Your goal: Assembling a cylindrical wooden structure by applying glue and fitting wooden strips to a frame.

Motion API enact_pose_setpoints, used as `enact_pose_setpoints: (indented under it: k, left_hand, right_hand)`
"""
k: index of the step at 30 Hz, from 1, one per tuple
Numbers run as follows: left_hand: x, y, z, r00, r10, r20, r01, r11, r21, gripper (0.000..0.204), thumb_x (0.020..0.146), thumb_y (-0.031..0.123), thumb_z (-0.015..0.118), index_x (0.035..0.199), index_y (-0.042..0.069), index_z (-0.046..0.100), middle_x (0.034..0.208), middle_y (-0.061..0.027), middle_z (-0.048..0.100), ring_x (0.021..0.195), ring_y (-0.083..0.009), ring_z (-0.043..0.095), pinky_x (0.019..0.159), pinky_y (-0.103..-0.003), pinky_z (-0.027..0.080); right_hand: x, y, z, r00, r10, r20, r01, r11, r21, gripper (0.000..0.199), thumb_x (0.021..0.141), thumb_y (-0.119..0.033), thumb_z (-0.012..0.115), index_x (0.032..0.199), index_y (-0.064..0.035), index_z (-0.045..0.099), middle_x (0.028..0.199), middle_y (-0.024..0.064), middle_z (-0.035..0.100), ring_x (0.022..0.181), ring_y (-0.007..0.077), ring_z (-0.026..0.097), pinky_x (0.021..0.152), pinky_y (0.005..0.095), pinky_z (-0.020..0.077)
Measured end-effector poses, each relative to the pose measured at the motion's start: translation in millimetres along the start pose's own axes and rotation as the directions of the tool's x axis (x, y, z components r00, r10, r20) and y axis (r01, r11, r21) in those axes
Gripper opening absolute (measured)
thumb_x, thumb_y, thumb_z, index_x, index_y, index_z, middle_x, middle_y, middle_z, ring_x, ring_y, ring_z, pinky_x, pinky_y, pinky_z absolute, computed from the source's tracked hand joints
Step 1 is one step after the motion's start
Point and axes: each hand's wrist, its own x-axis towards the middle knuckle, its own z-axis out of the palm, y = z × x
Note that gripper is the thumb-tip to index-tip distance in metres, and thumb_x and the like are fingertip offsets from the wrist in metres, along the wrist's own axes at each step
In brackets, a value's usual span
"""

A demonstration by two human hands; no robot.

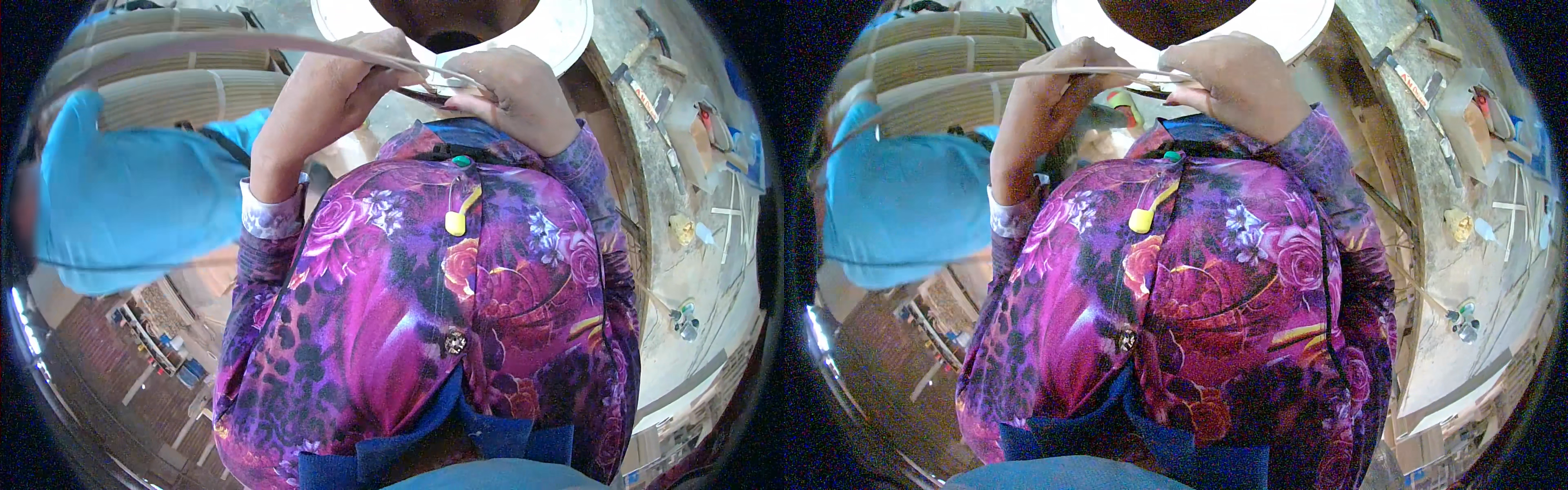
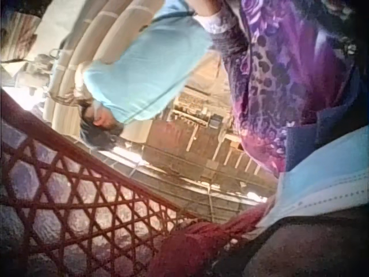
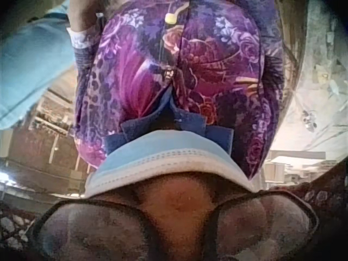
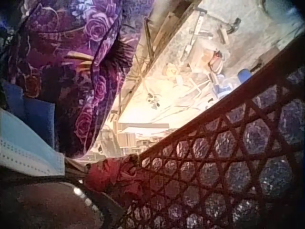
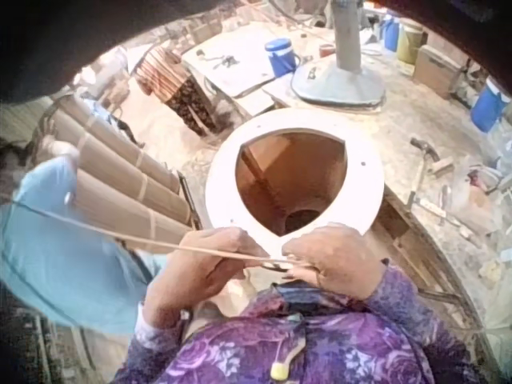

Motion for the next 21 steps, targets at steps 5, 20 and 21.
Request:
enact_pose_setpoints:
  k: [5, 20, 21]
  left_hand:
    - [-13.6, 1.7, -2.0, 1.000, 0.013, 0.009, -0.013, 1.000, -0.023, 0.012, 0.089, 0.010, 0.067, 0.101, 0.006, 0.067, 0.088, -0.0131, 0.065, 0.083, -0.0327, 0.067, 0.072, -0.039, 0.052]
    - [-79.4, 5.5, 51.8, 0.992, -0.045, -0.115, 0.048, 0.998, 0.026, 0.020, 0.085, 0.012, 0.070, 0.104, 0.005, 0.070, 0.116, -0.0151, 0.073, 0.102, -0.0315, 0.072, 0.085, -0.037, 0.057]
    - [-80.9, 3.4, 52.5, 0.987, -0.066, -0.148, 0.063, 0.998, -0.025, 0.020, 0.085, 0.011, 0.070, 0.103, 0.005, 0.070, 0.116, -0.0157, 0.073, 0.103, -0.0311, 0.072, 0.086, -0.037, 0.057]
  right_hand:
    - [2.9, 3.2, 7.1, 0.999, -0.029, 0.014, 0.029, 0.999, -0.015, 0.024, 0.080, -0.029, 0.076, 0.101, -0.0193, 0.069, 0.089, 0.0025, 0.064, 0.084, 0.0269, 0.066, 0.072, 0.0423, 0.0515]
    - [1.4, 15.6, 17.7, 0.981, -0.190, 0.042, 0.193, 0.977, -0.094, 0.014, 0.087, -0.031, 0.072, 0.097, -0.0229, 0.076, 0.085, 0.0005, 0.066, 0.082, 0.0252, 0.066, 0.072, 0.0411, 0.0510]
    - [3.5, 15.6, 17.1, 0.983, -0.178, 0.038, 0.181, 0.980, -0.079, 0.015, 0.086, -0.031, 0.072, 0.097, -0.0220, 0.076, 0.085, 0.0007, 0.066, 0.082, 0.0252, 0.066, 0.072, 0.0411, 0.0508]
